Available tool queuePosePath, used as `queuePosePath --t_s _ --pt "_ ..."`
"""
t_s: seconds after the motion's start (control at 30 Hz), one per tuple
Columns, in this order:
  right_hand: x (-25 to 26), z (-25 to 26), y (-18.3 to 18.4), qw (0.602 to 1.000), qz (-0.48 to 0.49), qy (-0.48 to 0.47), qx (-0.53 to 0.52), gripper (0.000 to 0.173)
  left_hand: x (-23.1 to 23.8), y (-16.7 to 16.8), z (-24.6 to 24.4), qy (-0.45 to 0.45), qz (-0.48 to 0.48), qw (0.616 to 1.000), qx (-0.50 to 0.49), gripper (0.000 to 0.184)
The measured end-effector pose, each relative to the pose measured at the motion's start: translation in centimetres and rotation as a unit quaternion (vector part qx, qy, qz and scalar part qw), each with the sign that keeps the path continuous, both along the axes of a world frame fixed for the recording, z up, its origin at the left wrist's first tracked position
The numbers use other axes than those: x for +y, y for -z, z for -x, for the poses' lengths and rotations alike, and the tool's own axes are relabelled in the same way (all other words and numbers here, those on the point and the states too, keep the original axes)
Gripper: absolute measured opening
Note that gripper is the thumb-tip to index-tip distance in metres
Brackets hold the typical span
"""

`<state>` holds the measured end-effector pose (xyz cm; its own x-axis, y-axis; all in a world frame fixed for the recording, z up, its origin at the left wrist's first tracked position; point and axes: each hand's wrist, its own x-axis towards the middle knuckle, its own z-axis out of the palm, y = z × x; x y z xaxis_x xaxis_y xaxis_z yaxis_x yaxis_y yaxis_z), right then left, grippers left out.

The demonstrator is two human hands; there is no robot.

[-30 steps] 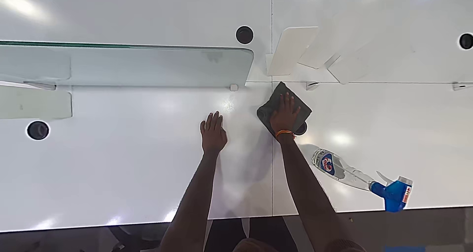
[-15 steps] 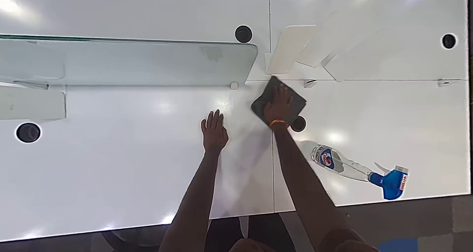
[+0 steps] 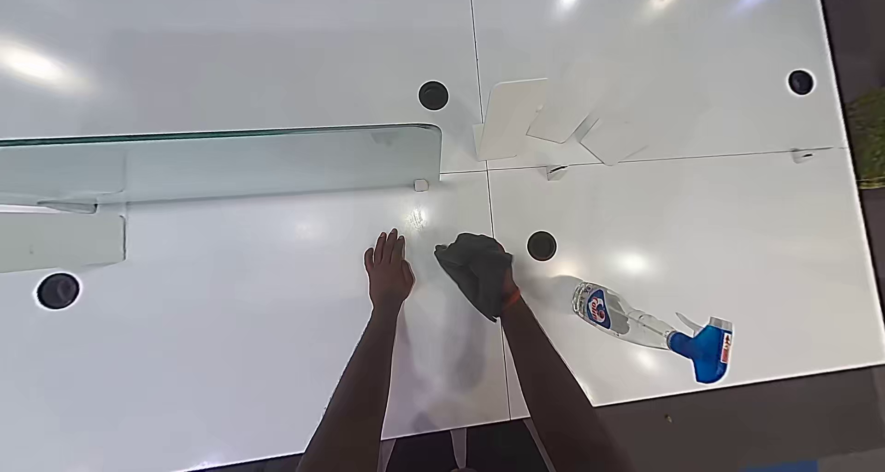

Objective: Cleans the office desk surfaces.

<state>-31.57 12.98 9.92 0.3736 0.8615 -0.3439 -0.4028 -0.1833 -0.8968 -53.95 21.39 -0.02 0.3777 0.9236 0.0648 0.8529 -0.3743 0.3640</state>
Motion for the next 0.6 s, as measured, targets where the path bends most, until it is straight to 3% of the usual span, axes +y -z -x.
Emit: queuePosePath --t_s 0.03,0.07,0.13,0.17,0.3,0.37,0.4,0.5,0.6 --pt "0.2 -0.5 -4.1 0.992 0.127 -0.019 -0.018 0.021 0.0 0.0 0.0 -0.001 -0.003 1.0 0.0 0.052" --pt "3.2 -1.1 -9.1 0.93 0.365 -0.044 -0.021 0.022 0.0 0.0 0.1 -0.003 -0.005 1.0 0.004 0.052" --pt "0.2 -4.7 -1.7 0.968 0.102 -0.169 -0.157 0.033 -0.1 0.1 0.2 -0.003 0.001 1.0 0.014 0.053" --pt "0.5 -6.8 1.1 0.971 0.061 -0.167 -0.16 0.04 -0.1 0.1 0.1 -0.001 0.003 1.0 0.014 0.053" --pt "2.1 -12.8 2.0 0.978 0.138 0.123 -0.097 0.045 0.2 0.0 0.0 -0.002 0.001 1.0 0.014 0.053" --pt "1.8 -13.5 1.0 0.951 0.104 0.222 -0.191 0.035 0.1 0.0 -0.1 -0.006 0.005 1.0 0.014 0.053" --pt "1.5 -13.1 0.8 0.938 0.078 0.217 -0.26 0.031 0.0 0.0 -0.1 -0.009 0.007 1.0 0.013 0.053" --pt "1.3 -8.8 0.7 0.877 0.051 0.026 -0.477 0.033 0.2 0.0 -0.1 -0.01 0.007 1.0 0.008 0.053" --pt "2.4 -3.6 3.1 0.733 0.106 -0.162 -0.652 0.058 0.1 0.1 0.0 -0.01 0.011 1.0 0.013 0.053"
